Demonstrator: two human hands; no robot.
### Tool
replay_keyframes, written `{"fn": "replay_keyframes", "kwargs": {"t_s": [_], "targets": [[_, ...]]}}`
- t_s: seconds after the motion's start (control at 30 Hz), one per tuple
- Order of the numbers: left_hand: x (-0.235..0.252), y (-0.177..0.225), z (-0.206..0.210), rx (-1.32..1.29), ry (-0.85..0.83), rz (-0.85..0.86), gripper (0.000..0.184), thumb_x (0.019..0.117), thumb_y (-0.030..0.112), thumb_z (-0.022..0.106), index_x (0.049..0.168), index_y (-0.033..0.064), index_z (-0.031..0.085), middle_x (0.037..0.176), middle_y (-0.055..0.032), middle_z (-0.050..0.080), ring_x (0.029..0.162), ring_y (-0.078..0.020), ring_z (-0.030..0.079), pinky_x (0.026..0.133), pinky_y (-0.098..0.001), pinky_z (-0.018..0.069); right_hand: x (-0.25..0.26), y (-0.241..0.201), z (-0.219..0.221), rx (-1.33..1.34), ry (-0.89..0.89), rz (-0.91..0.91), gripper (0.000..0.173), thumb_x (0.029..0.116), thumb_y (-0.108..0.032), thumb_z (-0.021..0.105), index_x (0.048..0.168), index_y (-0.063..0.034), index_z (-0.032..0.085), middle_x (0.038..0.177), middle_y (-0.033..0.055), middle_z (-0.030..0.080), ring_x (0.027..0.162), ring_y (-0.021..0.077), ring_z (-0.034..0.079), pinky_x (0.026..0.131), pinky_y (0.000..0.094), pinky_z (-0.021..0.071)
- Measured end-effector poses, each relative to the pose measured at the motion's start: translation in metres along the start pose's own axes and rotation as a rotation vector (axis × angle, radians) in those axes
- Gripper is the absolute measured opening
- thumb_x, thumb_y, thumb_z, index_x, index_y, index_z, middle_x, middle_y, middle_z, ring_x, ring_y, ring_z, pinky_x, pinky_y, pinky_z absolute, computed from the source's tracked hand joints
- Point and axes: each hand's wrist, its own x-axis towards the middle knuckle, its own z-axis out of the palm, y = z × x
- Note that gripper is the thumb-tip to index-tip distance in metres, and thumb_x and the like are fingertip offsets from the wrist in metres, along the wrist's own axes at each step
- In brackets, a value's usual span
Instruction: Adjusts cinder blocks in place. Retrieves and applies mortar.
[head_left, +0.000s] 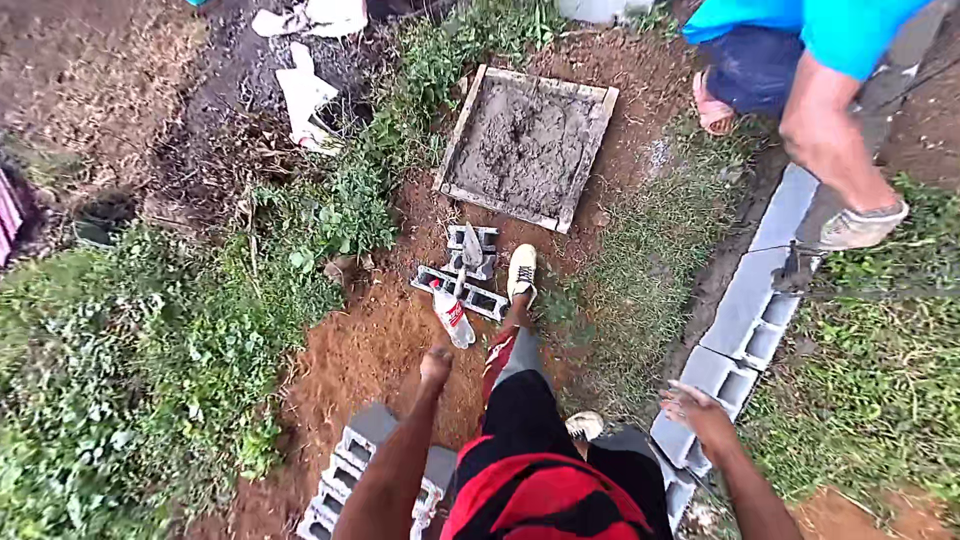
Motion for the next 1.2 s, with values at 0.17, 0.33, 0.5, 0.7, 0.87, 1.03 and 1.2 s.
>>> {"fn": "replay_keyframes", "kwargs": {"t_s": [0.17,0.33,0.5,0.7,0.87,1.03,1.2], "targets": [[0.181,0.092,-0.006,0.343,-0.004,0.047,0.057,0.0992,0.025,0.064,0.148,-0.0001,0.048,0.136,-0.0328,0.058,0.127,-0.0507,0.056,0.106,-0.0674,0.0439,0.082,-0.063,0.094,-0.084,-0.068,0.059,0.037,0.1101,-0.012,0.042,0.143,0.0034,0.051,0.128,0.0237,0.066,0.103,0.0292,0.073,0.088,0.0439,0.0612],[0.294,0.106,0.027,0.468,-0.137,0.022,0.065,0.0959,0.035,0.067,0.148,0.0025,0.046,0.128,-0.0325,0.062,0.121,-0.0520,0.060,0.100,-0.0722,0.0451,0.149,-0.125,0.224,-0.290,-0.327,0.136,0.037,0.1102,-0.013,0.042,0.144,0.0003,0.053,0.130,0.0197,0.066,0.108,0.0268,0.072,0.093,0.0439,0.0609],[0.286,0.117,0.027,0.257,-0.232,0.086,0.050,0.0998,0.031,0.063,0.138,-0.0002,0.053,0.121,-0.0267,0.065,0.110,-0.0408,0.066,0.096,-0.0612,0.0521,0.179,-0.196,0.321,-0.416,-0.567,0.005,0.036,0.1078,-0.017,0.049,0.141,-0.0054,0.059,0.128,0.0131,0.070,0.111,0.0235,0.071,0.097,0.0437,0.0598],[0.183,0.265,0.003,-0.153,-0.127,0.224,0.045,0.0999,0.023,0.062,0.135,-0.0042,0.055,0.122,-0.0230,0.065,0.110,-0.0309,0.066,0.099,-0.0500,0.0529,0.205,-0.321,0.393,-0.456,-0.653,0.025,0.058,0.1100,-0.049,0.041,0.137,-0.0005,0.060,0.131,0.0232,0.064,0.123,0.0340,0.061,0.107,0.0552,0.0469],[0.154,0.365,0.049,-0.453,-0.229,0.404,0.067,0.1001,0.016,0.060,0.158,-0.0023,0.031,0.157,-0.0249,0.039,0.136,-0.0286,0.052,0.112,-0.0420,0.0466,0.294,-0.412,0.377,-0.141,-0.276,0.002,0.040,0.1105,-0.021,0.048,0.144,0.0009,0.045,0.114,0.0196,0.065,0.090,0.0249,0.070,0.080,0.0407,0.0607],[0.120,0.371,0.125,-0.240,-0.467,0.219,0.052,0.1005,0.012,0.058,0.150,0.0011,0.048,0.149,-0.0251,0.051,0.131,-0.0348,0.058,0.109,-0.0477,0.0498,0.464,-0.538,0.336,-0.739,0.015,-0.319,0.054,0.1012,-0.029,0.064,0.142,0.0025,0.049,0.122,0.0348,0.062,0.106,0.0517,0.065,0.089,0.0704,0.0514],[0.150,0.382,0.142,-0.249,-0.571,0.162,0.047,0.1001,0.012,0.058,0.146,0.0044,0.054,0.140,-0.0194,0.061,0.124,-0.0308,0.063,0.106,-0.0483,0.0517,0.563,-0.628,0.399,-1.136,0.122,-0.403,0.069,0.0914,-0.012,0.071,0.149,0.0086,0.039,0.137,0.0392,0.054,0.127,0.0568,0.055,0.099,0.0745,0.0449]]}}
